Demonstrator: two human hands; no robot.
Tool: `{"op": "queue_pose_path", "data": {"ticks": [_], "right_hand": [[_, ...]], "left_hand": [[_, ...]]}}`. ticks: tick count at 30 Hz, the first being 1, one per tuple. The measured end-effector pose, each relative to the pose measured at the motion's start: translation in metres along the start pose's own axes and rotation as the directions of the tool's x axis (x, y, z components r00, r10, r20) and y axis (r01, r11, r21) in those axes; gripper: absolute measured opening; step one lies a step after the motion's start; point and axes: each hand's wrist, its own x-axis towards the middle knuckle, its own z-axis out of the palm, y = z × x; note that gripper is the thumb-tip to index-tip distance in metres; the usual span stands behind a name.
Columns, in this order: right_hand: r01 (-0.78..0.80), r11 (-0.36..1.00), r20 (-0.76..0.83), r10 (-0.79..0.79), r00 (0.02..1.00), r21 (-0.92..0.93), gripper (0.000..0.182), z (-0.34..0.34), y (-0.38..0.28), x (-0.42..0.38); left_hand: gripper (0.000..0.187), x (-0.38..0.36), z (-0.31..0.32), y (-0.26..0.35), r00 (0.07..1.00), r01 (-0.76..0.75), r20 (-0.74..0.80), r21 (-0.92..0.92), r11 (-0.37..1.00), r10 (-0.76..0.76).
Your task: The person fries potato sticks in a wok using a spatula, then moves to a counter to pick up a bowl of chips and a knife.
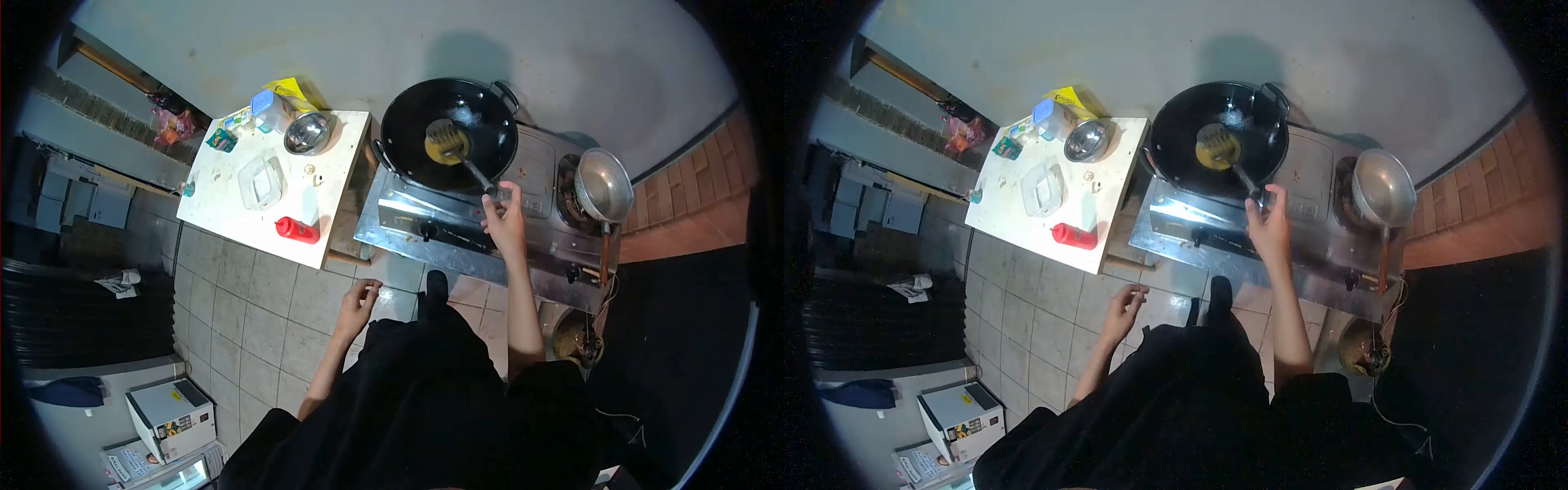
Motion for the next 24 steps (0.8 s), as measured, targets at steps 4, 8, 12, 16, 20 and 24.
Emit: {"op": "queue_pose_path", "data": {"ticks": [4, 8, 12, 16, 20, 24], "right_hand": [[0.047, 0.982, -0.046, -0.056, 0.997, -0.181, 0.033, 0.014, 0.000, 0.031], [0.032, 0.947, -0.024, -0.042, 0.999, -0.321, 0.027, 0.021, -0.015, 0.047], [0.084, 0.850, -0.008, -0.103, 0.995, -0.520, 0.024, 0.024, -0.039, 0.055], [0.210, 0.664, 0.100, -0.201, 0.975, -0.718, 0.028, 0.037, -0.061, 0.073], [0.215, 0.475, 0.224, -0.038, 0.974, -0.853, 0.030, 0.068, -0.072, 0.106], [0.259, 0.417, 0.287, 0.005, 0.958, -0.871, 0.032, 0.074, -0.076, 0.115]], "left_hand": [[0.021, 0.042, 0.000, 0.004, 0.998, 0.033, -0.050, -0.082, 0.996, -0.037], [0.021, 0.065, 0.000, -0.015, 0.997, 0.069, 0.035, -0.157, 0.985, -0.064], [0.020, 0.093, 0.000, -0.016, 0.994, 0.070, 0.101, -0.212, 0.975, -0.049], [0.020, 0.125, -0.018, -0.008, 0.989, 0.018, 0.151, -0.186, 0.982, 0.010], [0.019, 0.149, -0.042, -0.002, 0.982, -0.020, 0.183, -0.128, 0.992, 0.043], [0.018, 0.166, -0.062, -0.020, 0.989, 0.053, 0.147, -0.204, 0.978, -0.023]]}}
